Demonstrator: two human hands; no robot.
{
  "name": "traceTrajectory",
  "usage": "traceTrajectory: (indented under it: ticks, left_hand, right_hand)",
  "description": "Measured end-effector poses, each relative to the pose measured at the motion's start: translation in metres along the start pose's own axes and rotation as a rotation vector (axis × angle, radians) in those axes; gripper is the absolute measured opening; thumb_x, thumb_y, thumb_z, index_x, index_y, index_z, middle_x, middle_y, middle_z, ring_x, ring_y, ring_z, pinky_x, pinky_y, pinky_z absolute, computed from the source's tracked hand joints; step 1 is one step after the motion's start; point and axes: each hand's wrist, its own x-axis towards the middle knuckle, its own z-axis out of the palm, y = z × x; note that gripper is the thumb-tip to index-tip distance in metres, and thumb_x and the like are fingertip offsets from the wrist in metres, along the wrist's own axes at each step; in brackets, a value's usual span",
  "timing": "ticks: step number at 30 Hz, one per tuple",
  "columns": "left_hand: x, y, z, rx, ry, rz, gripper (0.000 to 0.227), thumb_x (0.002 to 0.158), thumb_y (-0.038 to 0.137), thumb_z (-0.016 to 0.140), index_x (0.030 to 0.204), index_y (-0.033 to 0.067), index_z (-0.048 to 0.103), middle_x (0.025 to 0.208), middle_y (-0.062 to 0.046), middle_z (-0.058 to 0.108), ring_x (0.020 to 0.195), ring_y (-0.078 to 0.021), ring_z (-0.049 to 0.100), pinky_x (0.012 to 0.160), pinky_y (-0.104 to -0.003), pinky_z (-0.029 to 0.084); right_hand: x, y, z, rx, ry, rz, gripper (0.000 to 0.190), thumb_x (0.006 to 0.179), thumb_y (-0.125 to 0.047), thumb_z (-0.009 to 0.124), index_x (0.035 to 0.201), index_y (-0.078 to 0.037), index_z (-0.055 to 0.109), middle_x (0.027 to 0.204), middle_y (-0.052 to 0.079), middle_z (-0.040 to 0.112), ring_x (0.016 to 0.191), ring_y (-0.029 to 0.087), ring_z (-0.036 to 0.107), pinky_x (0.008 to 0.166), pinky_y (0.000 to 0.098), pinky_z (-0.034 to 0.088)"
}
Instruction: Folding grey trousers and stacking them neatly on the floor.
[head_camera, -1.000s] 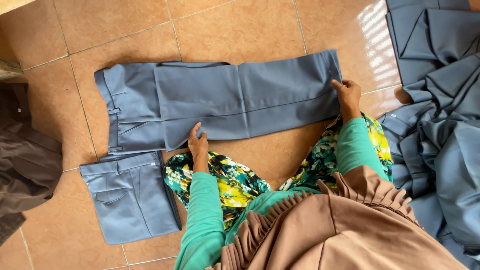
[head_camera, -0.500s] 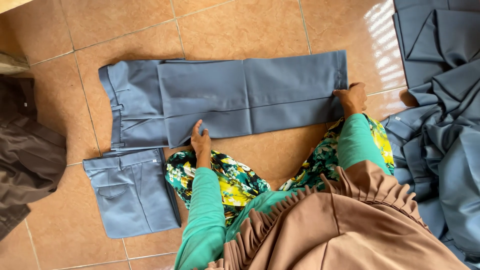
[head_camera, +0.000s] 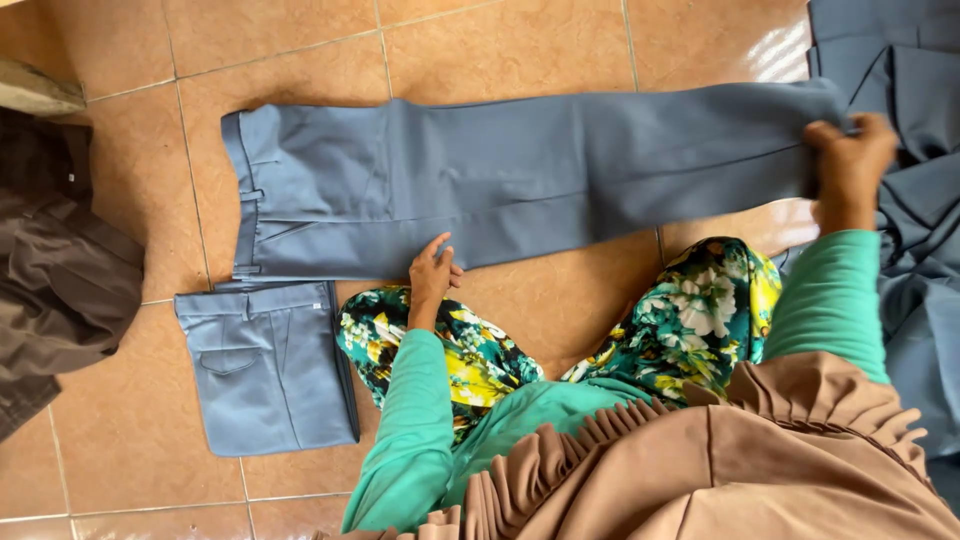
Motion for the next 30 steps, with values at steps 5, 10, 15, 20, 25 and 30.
traceTrajectory:
  ticks: [5,10,15,20,25,30]
  left_hand:
    - [0.01,-0.016,0.016,-0.104,-0.002,0.045,0.039,0.1,0.013,0.056,0.137,0.0089,0.063,0.086,-0.007,0.071,0.068,-0.0131,0.066,0.065,-0.025,0.055]
    - [0.051,-0.066,0.054,-0.102,-0.043,0.138,0.038,0.1,0.022,0.058,0.137,0.0145,0.064,0.097,-0.015,0.078,0.083,-0.0196,0.078,0.071,-0.028,0.064]
    - [0.056,-0.052,0.098,-0.321,-0.113,0.046,0.038,0.104,0.033,0.055,0.138,0.0166,0.062,0.106,-0.018,0.076,0.09,-0.0217,0.077,0.069,-0.026,0.062]
    - [0.071,-0.025,0.125,-0.54,-0.145,-0.081,0.066,0.104,0.064,0.047,0.145,0.0124,0.055,0.122,-0.024,0.07,0.114,-0.0356,0.07,0.084,-0.044,0.061]
    - [0.101,-0.03,0.141,-0.341,0.013,-0.066,0.066,0.094,0.051,0.068,0.147,0.0148,0.053,0.131,-0.023,0.062,0.117,-0.0383,0.064,0.073,-0.042,0.068]
    - [0.121,-0.059,0.162,-0.008,0.167,0.079,0.056,0.09,0.016,0.071,0.142,0.0239,0.051,0.113,-0.01,0.073,0.081,-0.0252,0.076,0.055,-0.025,0.068]
  right_hand:
    - [0.096,0.097,-0.045,0.181,0.078,-0.13,0.03,0.117,-0.025,0.067,0.134,-0.002,0.076,0.122,0.019,0.077,0.107,0.031,0.079,0.095,0.0402,0.065]
    - [0.117,0.027,-0.055,-0.116,0.15,-0.271,0.022,0.118,-0.025,0.084,0.131,-0.008,0.081,0.111,0.014,0.08,0.095,0.033,0.078,0.08,0.0454,0.063]
    - [0.016,-0.218,0.023,-0.097,0.13,-0.578,0.035,0.089,0.015,0.094,0.118,0.004,0.077,0.098,0.023,0.074,0.091,0.039,0.077,0.071,0.0459,0.059]
    - [-0.087,-0.303,0.114,0.284,-0.68,-0.146,0.046,0.095,-0.004,0.073,0.139,-0.007,0.058,0.107,0.019,0.063,0.062,0.024,0.07,0.05,0.0315,0.061]
    - [-0.082,-0.186,0.142,0.038,-0.594,-0.067,0.042,0.096,-0.011,0.075,0.136,-0.007,0.062,0.116,0.024,0.063,0.094,0.036,0.073,0.065,0.0398,0.065]
    - [-0.062,-0.031,0.131,-0.467,-0.249,0.037,0.055,0.093,-0.028,0.084,0.14,-0.008,0.063,0.124,0.027,0.057,0.113,0.052,0.059,0.089,0.0629,0.053]
